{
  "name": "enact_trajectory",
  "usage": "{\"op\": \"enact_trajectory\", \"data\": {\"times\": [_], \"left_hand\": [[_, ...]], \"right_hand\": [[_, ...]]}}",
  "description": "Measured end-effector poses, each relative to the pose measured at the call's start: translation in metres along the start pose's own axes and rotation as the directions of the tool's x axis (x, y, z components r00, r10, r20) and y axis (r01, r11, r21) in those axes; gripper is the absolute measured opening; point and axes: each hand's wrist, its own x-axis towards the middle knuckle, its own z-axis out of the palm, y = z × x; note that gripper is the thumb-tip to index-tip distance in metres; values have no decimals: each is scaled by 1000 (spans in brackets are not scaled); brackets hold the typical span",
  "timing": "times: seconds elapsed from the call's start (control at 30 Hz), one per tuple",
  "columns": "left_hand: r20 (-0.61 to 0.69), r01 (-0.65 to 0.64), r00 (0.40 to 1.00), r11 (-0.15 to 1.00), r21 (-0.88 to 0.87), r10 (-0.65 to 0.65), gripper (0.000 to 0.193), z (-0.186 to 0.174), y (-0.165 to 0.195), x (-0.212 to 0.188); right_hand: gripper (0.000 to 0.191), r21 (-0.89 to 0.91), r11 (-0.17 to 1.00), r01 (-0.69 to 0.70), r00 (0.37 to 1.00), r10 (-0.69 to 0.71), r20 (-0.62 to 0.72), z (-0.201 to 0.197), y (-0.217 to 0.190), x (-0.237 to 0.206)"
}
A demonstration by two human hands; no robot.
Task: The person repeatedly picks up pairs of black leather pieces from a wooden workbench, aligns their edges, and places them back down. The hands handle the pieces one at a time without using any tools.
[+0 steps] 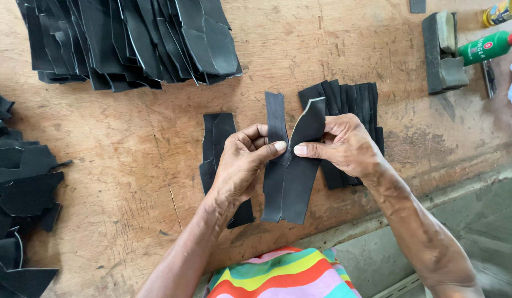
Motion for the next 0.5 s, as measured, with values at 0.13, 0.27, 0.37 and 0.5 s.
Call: {"op": "enact_trajectory", "data": {"times": [0.13,0.27,0.37,0.5], "left_hand": [[-10,-31,999,998,59,32,19,2,2,-1],[-23,-85,995,974,208,92,21,5,4,-2],[-33,-108,992,951,289,122,22,6,5,-4],[-23,-160,983,917,365,181,22,7,5,-6]], "right_hand": [[21,-20,999,-26,1000,26,-14,0,-1,2],[21,-55,996,-75,997,75,-9,0,-2,1],[24,-78,990,-116,993,115,-25,2,-2,1],[24,-60,990,-127,992,127,-12,6,-4,3]]}}
